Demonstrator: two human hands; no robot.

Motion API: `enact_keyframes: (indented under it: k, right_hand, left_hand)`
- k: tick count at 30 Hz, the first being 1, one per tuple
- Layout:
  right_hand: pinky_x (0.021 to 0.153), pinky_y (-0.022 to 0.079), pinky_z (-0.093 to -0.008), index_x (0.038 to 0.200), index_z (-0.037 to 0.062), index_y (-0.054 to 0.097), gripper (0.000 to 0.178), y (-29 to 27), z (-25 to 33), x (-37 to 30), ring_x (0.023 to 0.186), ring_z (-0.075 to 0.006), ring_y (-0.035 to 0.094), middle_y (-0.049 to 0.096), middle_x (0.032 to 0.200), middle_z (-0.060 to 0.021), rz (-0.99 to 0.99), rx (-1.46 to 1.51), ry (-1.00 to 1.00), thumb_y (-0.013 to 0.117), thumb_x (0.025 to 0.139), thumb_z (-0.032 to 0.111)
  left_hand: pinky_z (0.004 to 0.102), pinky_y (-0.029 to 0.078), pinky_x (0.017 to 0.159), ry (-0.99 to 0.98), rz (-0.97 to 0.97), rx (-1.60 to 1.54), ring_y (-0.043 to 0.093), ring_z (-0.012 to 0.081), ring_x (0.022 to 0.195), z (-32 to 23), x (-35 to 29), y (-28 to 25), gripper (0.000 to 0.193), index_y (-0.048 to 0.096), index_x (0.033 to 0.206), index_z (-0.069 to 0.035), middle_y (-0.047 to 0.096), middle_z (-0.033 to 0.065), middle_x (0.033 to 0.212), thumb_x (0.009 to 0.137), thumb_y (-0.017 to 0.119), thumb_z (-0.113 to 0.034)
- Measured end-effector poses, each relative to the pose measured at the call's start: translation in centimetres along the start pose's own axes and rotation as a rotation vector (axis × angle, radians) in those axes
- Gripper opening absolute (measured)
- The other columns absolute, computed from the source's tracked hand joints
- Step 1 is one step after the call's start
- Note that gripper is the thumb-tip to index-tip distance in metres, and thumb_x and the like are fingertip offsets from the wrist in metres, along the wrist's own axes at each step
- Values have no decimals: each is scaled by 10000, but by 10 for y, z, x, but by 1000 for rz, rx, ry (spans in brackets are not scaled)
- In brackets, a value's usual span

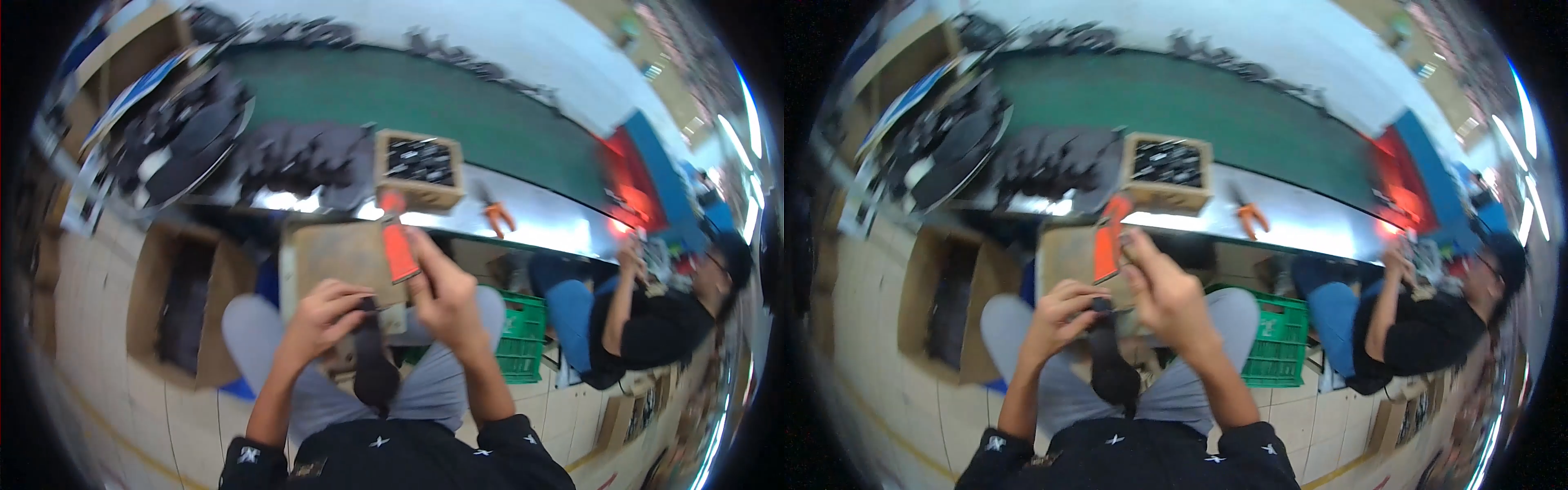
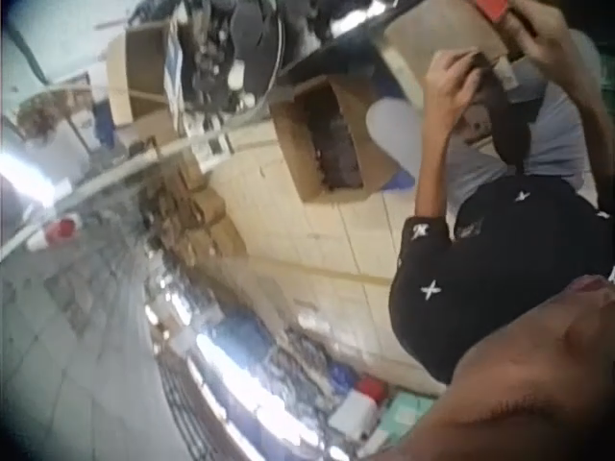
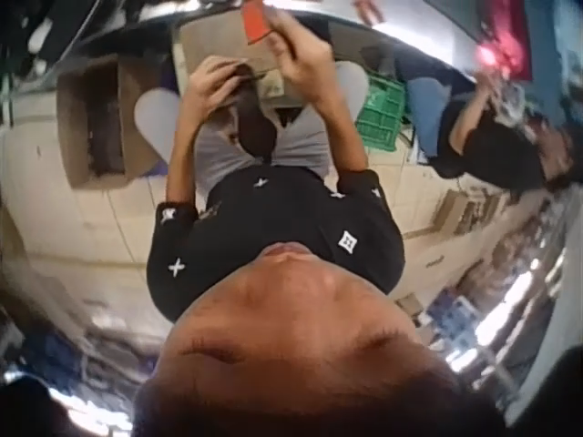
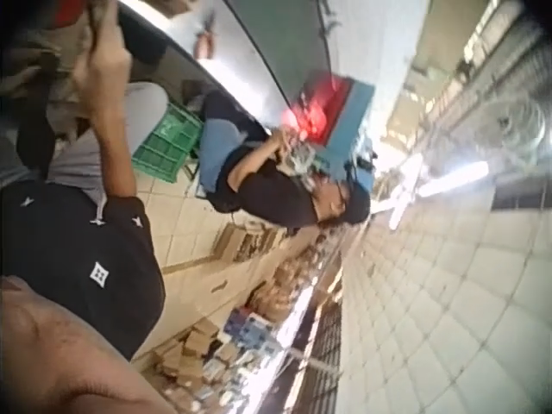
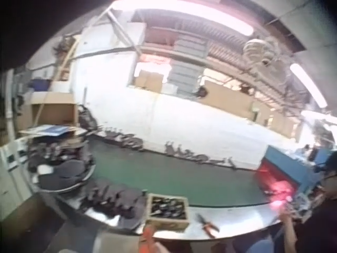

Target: Attaching heel components to shoe soles using a hammer and pliers.

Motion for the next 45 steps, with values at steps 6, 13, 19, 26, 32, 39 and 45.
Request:
enact_keyframes:
  k: [6, 13, 19, 26, 32, 39, 45]
  right_hand:
    - [615, 508, -388, 1326, 59, 565, 465, 77, -21, -21, 770, -276, 620, 584, 907, -118, 412, -272, -39, 680, 889, 172]
    - [902, 461, -403, 1192, 61, 656, 338, 56, -9, -28, 1056, -306, 584, 610, 1152, -123, 516, -94, -94, 681, 877, 181]
    - [772, 529, -375, 1013, -46, 712, 370, 10, 33, -47, 886, -324, 662, 654, 996, -177, 704, 826, -32, 713, 879, 299]
    - [560, 461, -344, 859, -45, 672, 287, -9, 53, -37, 657, -266, 594, 612, 804, -130, 885, 988, -387, 715, 847, 238]
    - [406, 342, -316, 762, -76, 620, 308, -9, 73, -48, 510, -233, 493, 535, 689, -114, 884, 1137, -441, 656, 864, 212]
    - [430, 333, -344, 777, -33, 600, 230, -6, 73, -55, 533, -254, 454, 437, 684, -87, 848, 1146, -354, 687, 847, 167]
    - [533, 449, -357, 868, -61, 652, 429, 6, 44, -41, 624, -272, 581, 606, 763, -144, 871, 946, -363, 618, 906, 365]
  left_hand:
    - [326, 480, 682, -296, 52, -273, 589, 226, 732, -61, -33, -8, 167, 685, 896, 57, 618, 99, 805, 865, 708, -105]
    - [271, 409, 708, -607, 176, -769, 529, 101, 806, -75, -59, 6, 280, 657, 842, 64, 568, 51, 821, 974, 608, -179]
    - [286, 459, 777, -503, 305, -912, 619, 139, 905, -87, -58, 18, 244, 729, 1003, 15, 680, 92, 968, 967, 622, -202]
    - [268, 464, 654, -423, 616, -1075, 627, 126, 723, -110, -53, 40, 268, 726, 1048, -5, 682, 70, 769, 968, 634, -244]
    - [329, 349, 513, -311, 658, -1134, 435, 142, 532, -121, -52, 40, 320, 693, 949, 20, 526, 107, 619, 978, 617, -290]
    - [325, 451, 595, -273, 748, -994, 625, 224, 659, -123, -59, 32, 226, 712, 1052, -6, 669, 117, 800, 961, 636, -199]
    - [298, 409, 546, -451, 554, -878, 561, 150, 588, -112, -63, 27, 220, 721, 922, 8, 598, 90, 685, 941, 669, -205]
Point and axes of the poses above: each hand's wrist, its own x-axis towards the middle knuckle, its own y-axis out of the palm, z = x × y, the point moved 5 cm from there along x, towards the middle knuckle
